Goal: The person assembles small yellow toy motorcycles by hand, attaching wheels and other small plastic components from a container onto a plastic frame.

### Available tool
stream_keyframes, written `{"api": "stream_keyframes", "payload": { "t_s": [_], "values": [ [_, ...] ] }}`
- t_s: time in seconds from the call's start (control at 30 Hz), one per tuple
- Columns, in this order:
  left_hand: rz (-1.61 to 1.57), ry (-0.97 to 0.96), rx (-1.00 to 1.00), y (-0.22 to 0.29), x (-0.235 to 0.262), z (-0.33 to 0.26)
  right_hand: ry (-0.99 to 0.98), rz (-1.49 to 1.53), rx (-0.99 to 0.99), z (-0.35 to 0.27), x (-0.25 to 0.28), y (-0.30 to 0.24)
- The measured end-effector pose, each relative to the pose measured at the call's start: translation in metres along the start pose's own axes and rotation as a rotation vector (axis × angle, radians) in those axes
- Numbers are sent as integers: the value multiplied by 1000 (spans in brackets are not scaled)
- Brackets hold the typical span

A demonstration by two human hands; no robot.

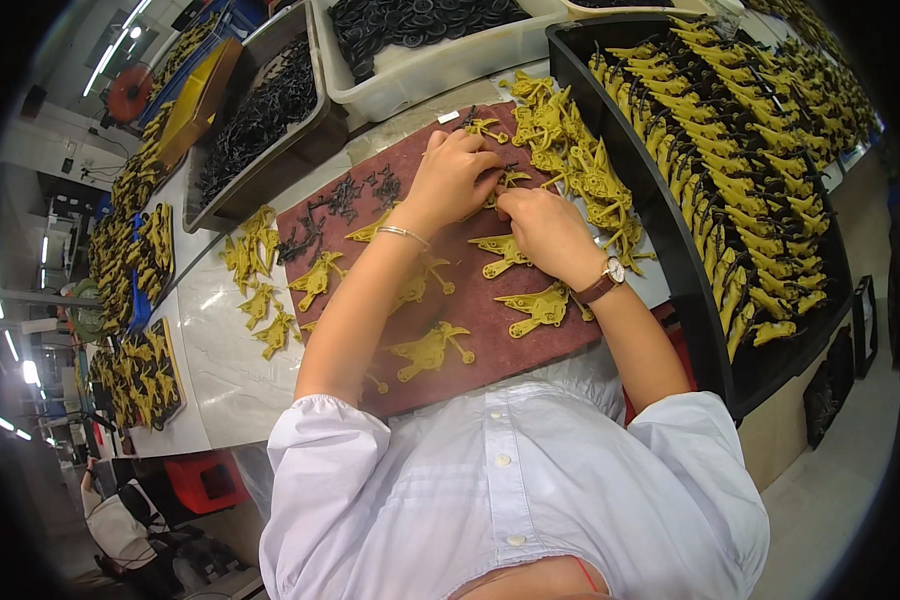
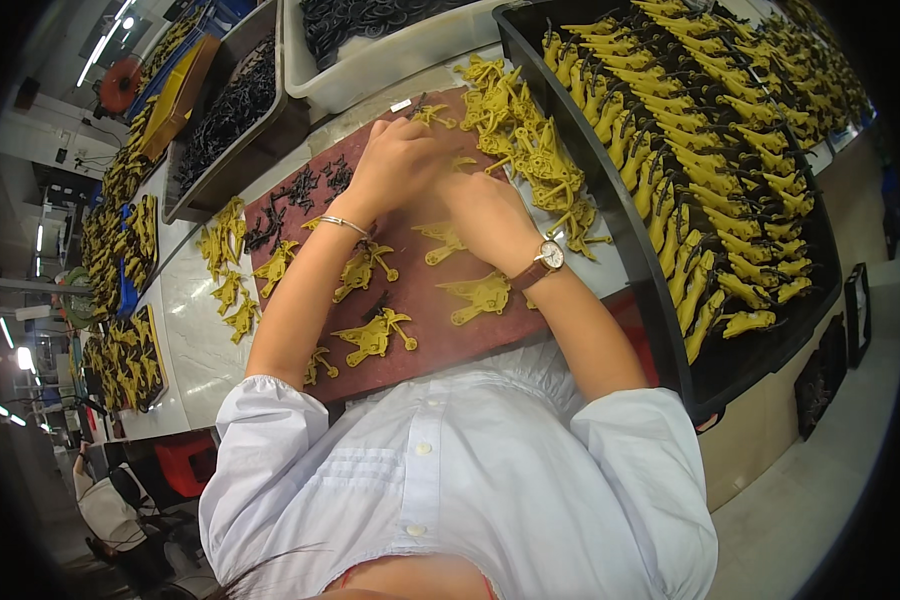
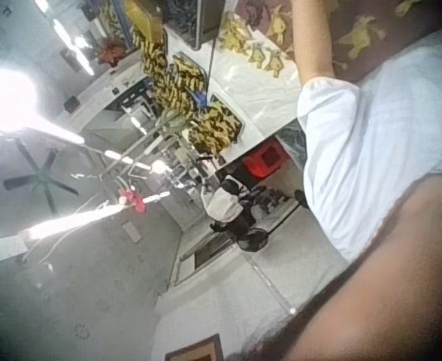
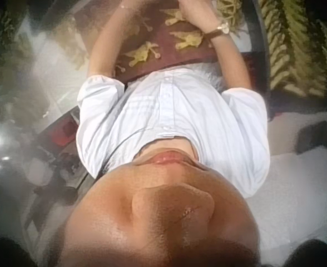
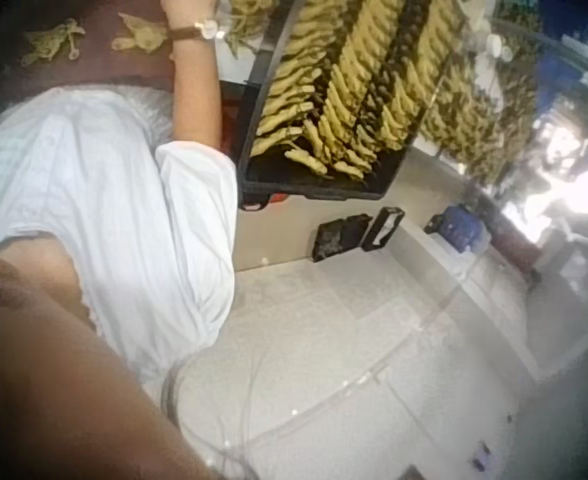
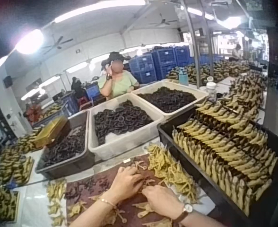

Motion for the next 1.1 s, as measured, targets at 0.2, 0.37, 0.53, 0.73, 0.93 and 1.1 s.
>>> {"api": "stream_keyframes", "payload": {
  "t_s": [0.2, 0.37, 0.53, 0.73, 0.93, 1.1],
  "values": [
    [-245, 12, 145, -2, -3, 1, 9, 4, -3, -1, 0, 0],
    [-411, 101, 275, 1, -3, 2, 15, 24, -18, -1, 0, 0],
    [-453, 128, 444, -4, -7, -1, 23, 29, -12, -1, 1, -1],
    [-335, 150, 229, -1, -14, -1, 3, 16, -24, -1, -2, 2],
    [-74, -27, 6, 8, 0, -6, -13, -4, -26, -1, -2, 2],
    [-69, -38, -41, 13, 6, -5, -18, -18, -17, -2, -3, 3]
  ]
}}
Point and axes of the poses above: each hand's wrist, its own z-axis towards the middle knuckle, its own x-axis out of the back of the hand, y = z × x, the point moved 3 cm from there along z, towards the middle knuckle, and after that the axes turned 3 degrees about -x, right-handed, at the moved point
